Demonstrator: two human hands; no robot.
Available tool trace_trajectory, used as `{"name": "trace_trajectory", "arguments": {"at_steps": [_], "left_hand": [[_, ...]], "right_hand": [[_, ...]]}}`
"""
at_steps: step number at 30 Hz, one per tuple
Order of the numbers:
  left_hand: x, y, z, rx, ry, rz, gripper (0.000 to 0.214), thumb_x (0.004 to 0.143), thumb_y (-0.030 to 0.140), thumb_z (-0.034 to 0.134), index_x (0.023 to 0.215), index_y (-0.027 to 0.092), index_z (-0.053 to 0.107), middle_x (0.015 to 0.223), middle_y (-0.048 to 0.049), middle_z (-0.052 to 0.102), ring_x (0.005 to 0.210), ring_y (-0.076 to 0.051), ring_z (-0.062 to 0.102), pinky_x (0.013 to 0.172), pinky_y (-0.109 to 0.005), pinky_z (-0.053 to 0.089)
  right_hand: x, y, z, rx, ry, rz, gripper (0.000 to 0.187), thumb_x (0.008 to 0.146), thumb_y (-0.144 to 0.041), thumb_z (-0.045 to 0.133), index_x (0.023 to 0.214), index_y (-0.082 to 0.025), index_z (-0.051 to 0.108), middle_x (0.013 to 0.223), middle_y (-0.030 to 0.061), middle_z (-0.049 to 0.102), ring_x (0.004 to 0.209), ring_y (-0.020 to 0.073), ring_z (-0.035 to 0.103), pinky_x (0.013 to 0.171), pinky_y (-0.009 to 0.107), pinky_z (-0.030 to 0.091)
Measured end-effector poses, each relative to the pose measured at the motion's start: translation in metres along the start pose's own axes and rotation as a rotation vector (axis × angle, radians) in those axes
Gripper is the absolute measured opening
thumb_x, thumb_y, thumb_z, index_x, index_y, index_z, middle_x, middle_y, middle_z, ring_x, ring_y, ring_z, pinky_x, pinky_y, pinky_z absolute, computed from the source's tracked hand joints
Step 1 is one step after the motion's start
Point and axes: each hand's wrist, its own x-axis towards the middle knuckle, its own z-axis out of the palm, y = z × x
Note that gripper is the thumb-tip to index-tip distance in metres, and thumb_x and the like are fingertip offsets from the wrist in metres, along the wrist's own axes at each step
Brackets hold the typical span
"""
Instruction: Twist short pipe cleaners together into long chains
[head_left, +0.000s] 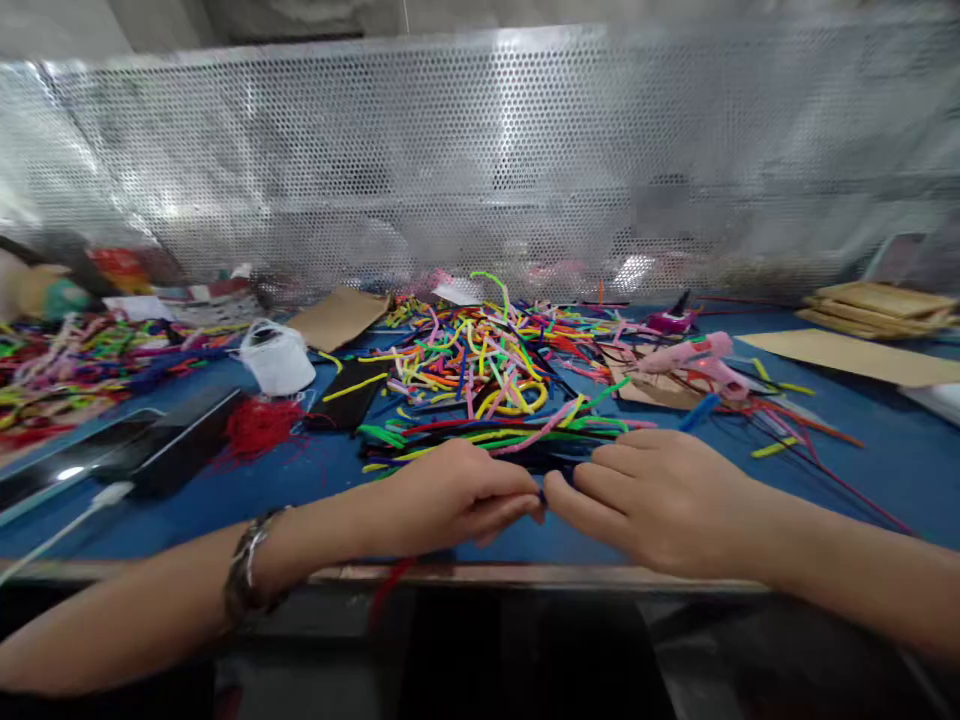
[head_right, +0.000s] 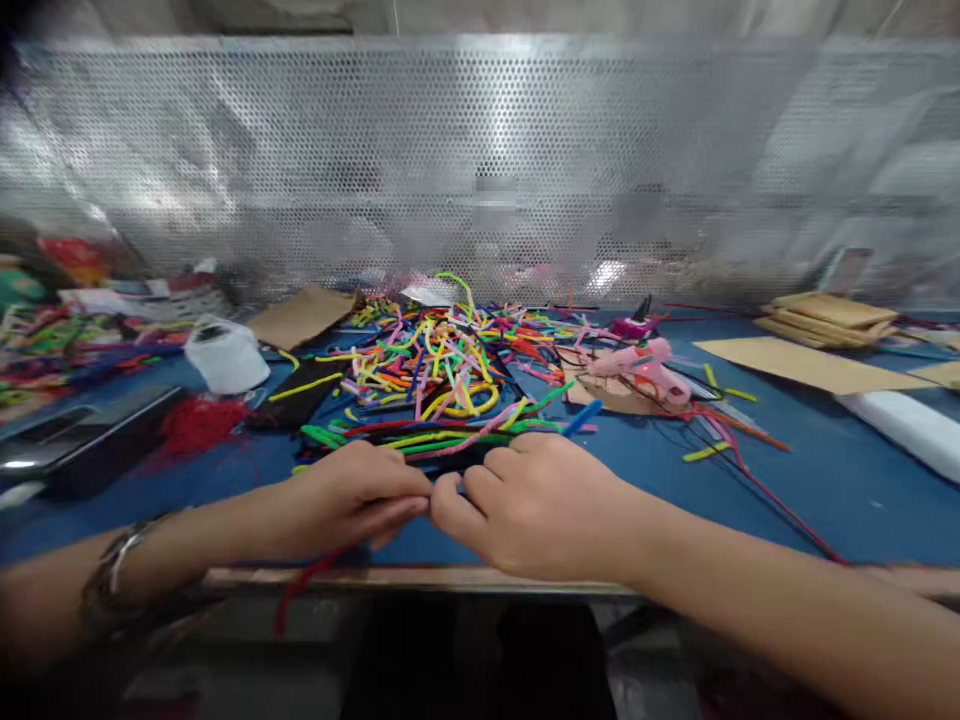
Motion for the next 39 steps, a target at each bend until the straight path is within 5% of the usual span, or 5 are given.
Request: {"name": "trace_trajectory", "arguments": {"at_steps": [14,24,28,32,39], "left_hand": [[-0.012,-0.015,-0.019,0.072,0.240,0.022,0.025,0.087,0.018,0.036,0.078,0.013,0.059,0.046,0.0058,0.055,0.045,-0.004,0.049,0.054,-0.013,0.036],[-0.009,-0.029,-0.037,0.207,0.478,-0.179,0.025,0.085,0.025,0.035,0.082,0.015,0.058,0.061,0.0038,0.060,0.048,-0.006,0.050,0.048,-0.015,0.037],[0.006,-0.021,-0.024,0.437,0.338,-0.132,0.027,0.086,0.032,0.036,0.101,0.016,0.051,0.084,-0.0026,0.063,0.067,-0.012,0.058,0.057,-0.020,0.041],[0.019,-0.019,-0.011,0.672,0.202,-0.248,0.030,0.088,0.028,0.029,0.093,0.013,0.054,0.062,-0.0037,0.061,0.050,-0.016,0.054,0.044,-0.022,0.032],[0.024,-0.020,-0.028,0.181,0.112,-0.164,0.030,0.084,0.014,0.030,0.060,0.014,0.048,0.044,0.0046,0.047,0.039,-0.006,0.043,0.046,-0.014,0.033]], "right_hand": [[-0.005,0.022,-0.001,0.396,-0.141,0.257,0.037,0.091,-0.028,0.026,0.069,-0.018,0.054,0.054,-0.0033,0.055,0.045,0.0071,0.046,0.046,0.021,0.026],[-0.017,0.050,0.017,0.092,-0.133,0.306,0.039,0.090,-0.030,0.022,0.088,-0.019,0.060,0.068,0.0019,0.065,0.054,0.0132,0.056,0.051,0.024,0.032],[0.003,0.045,0.019,0.007,-0.209,0.252,0.030,0.086,-0.021,0.029,0.104,-0.020,0.054,0.072,0.0020,0.064,0.056,0.0136,0.057,0.048,0.023,0.030],[0.021,0.039,0.023,-0.066,-0.137,0.208,0.028,0.085,-0.011,0.028,0.091,-0.015,0.056,0.076,0.0054,0.058,0.064,0.0134,0.053,0.053,0.024,0.032],[0.028,0.028,0.021,-0.171,-0.016,0.178,0.036,0.089,-0.016,0.018,0.092,-0.016,0.054,0.065,0.0020,0.052,0.054,0.0110,0.044,0.039,0.024,0.016]]}}
